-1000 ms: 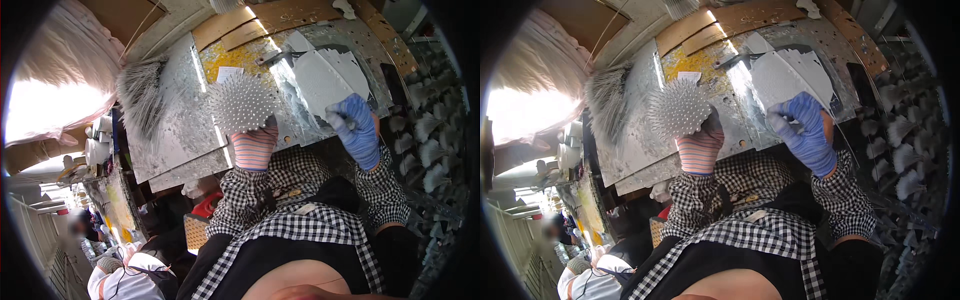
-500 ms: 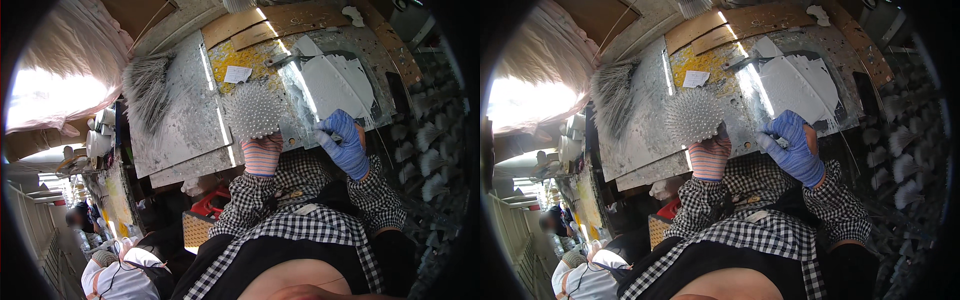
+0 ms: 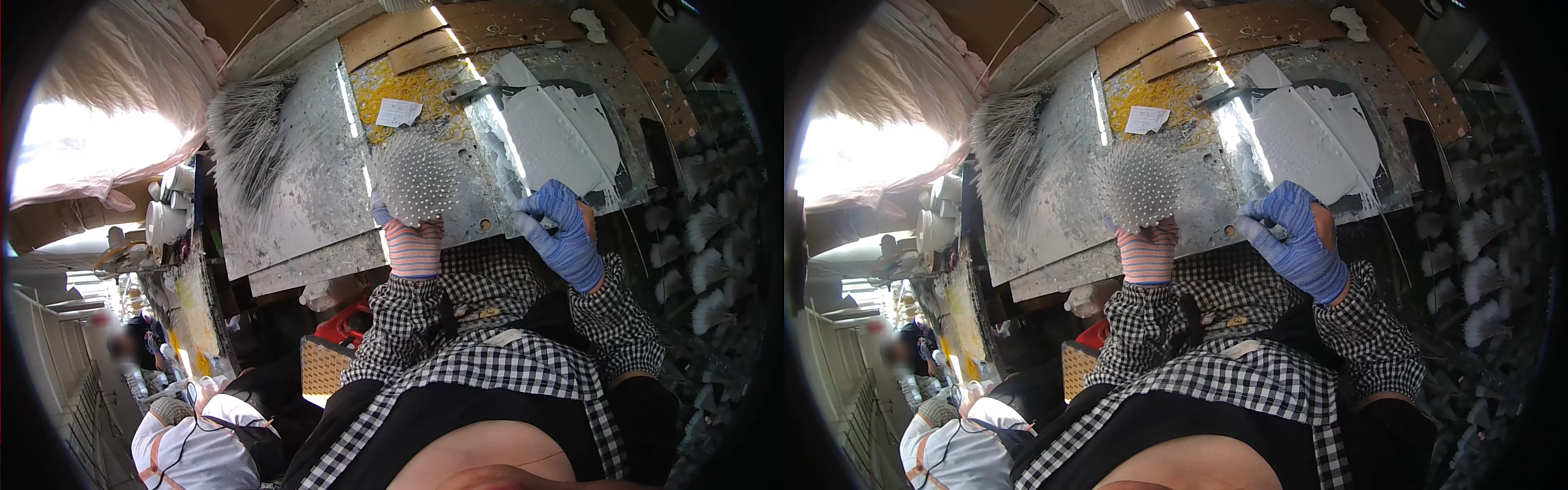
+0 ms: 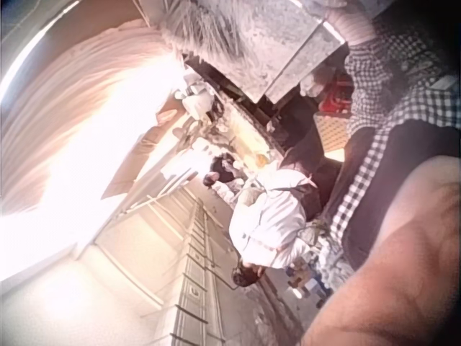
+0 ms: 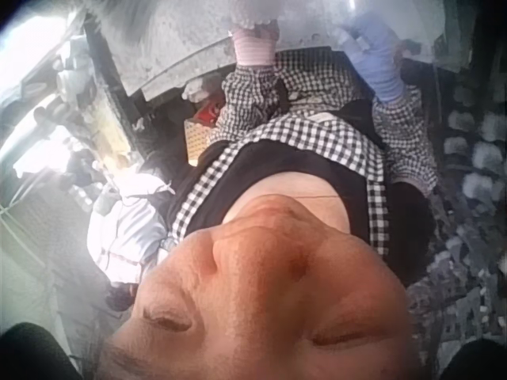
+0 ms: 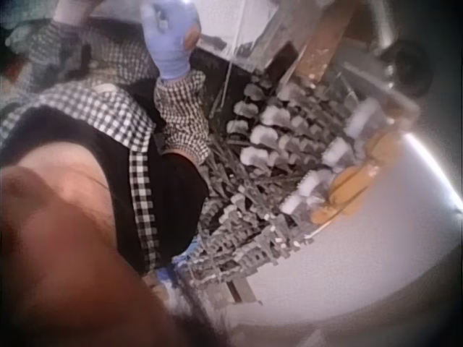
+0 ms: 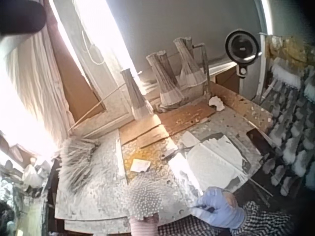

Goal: Bundling synthetic bristles, dipping them into a white adhesive or coating substance, and arranging them on a tray.

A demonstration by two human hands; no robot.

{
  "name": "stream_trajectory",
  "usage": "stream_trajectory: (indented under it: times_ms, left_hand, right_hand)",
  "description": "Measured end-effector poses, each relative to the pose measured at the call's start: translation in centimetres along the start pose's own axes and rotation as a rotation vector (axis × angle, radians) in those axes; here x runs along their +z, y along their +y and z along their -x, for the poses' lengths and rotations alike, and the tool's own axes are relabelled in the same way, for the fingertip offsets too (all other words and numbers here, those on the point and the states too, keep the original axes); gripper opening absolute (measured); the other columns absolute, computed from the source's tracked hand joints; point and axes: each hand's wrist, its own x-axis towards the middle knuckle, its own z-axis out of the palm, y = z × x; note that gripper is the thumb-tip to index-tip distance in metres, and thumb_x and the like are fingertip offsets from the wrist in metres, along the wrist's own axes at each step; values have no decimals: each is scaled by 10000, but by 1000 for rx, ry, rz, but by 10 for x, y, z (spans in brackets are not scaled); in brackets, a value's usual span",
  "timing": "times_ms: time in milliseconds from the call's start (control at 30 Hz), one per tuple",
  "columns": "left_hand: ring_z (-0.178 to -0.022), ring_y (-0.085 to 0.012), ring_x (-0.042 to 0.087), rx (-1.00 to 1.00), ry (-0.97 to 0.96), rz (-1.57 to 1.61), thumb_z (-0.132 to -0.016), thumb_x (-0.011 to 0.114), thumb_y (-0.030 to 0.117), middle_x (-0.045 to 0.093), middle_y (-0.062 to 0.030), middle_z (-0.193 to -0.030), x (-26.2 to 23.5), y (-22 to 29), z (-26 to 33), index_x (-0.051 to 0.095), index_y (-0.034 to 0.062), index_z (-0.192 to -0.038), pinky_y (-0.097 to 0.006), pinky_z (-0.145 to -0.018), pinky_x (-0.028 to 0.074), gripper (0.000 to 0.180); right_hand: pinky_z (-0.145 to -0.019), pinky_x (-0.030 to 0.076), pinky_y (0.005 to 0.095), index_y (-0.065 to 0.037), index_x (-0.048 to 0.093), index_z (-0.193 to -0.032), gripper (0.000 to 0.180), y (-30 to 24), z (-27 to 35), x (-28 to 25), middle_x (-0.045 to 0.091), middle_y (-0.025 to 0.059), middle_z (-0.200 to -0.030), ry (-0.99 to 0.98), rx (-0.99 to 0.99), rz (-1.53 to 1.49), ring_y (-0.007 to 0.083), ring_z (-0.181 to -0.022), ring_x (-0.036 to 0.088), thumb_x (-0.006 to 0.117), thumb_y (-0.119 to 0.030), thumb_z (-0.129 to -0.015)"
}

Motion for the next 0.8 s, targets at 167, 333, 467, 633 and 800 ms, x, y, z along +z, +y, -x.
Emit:
stream_trajectory:
  times_ms: [167, 333, 467, 633, 800]
  left_hand:
    - [-1059, -234, 681, 40, 130, 24, -1052, 460, 377, 689, -50, -1231, 14, 13, 11, 633, 97, -1255, -401, -840, 602, 386]
    - [-1084, -215, 665, 68, 108, -92, -1061, 445, 354, 673, -32, -1263, 20, 18, 13, 619, 111, -1277, -398, -813, 579, 369]
    - [-1184, -230, 614, 156, 26, -145, -1048, 464, 389, 602, -36, -1368, 22, 27, 11, 559, 113, -1340, -397, -882, 560, 414]
    - [-1239, -271, 578, 119, -300, -100, -1021, 506, 401, 573, -80, -1386, 18, 58, 6, 504, 79, -1389, -452, -980, 531, 489]
    - [-1214, -322, 589, 420, -378, -493, -1000, 546, 375, 588, -164, -1325, 48, 122, -18, 508, 2, -1331, -480, -987, 525, 500]
  right_hand:
    - [-657, 525, 314, -29, 722, -908, 135, -2, -3, 8, 669, 69, -804, -13, -12, -17, 185, -718, 656, 808, -78, -816]
    - [-676, 522, 322, -35, 734, -883, 111, -4, -8, 8, 683, 67, -798, -33, 38, -8, 188, -733, 660, 802, -97, -821]
    - [-684, 529, 319, -29, 736, -885, 105, -7, -17, 13, 689, 69, -800, -41, 6, -19, 191, -739, 665, 796, -90, -823]
    - [-679, 535, 317, -20, 734, -894, 113, -7, -34, 20, 690, 70, -804, -107, 41, -90, 185, -736, 665, 789, -97, -833]
    - [-699, 520, 299, -19, 716, -916, 109, -21, -116, 38, 672, 52, -825, -262, -154, -37, 145, -751, 640, 770, -87, -850]
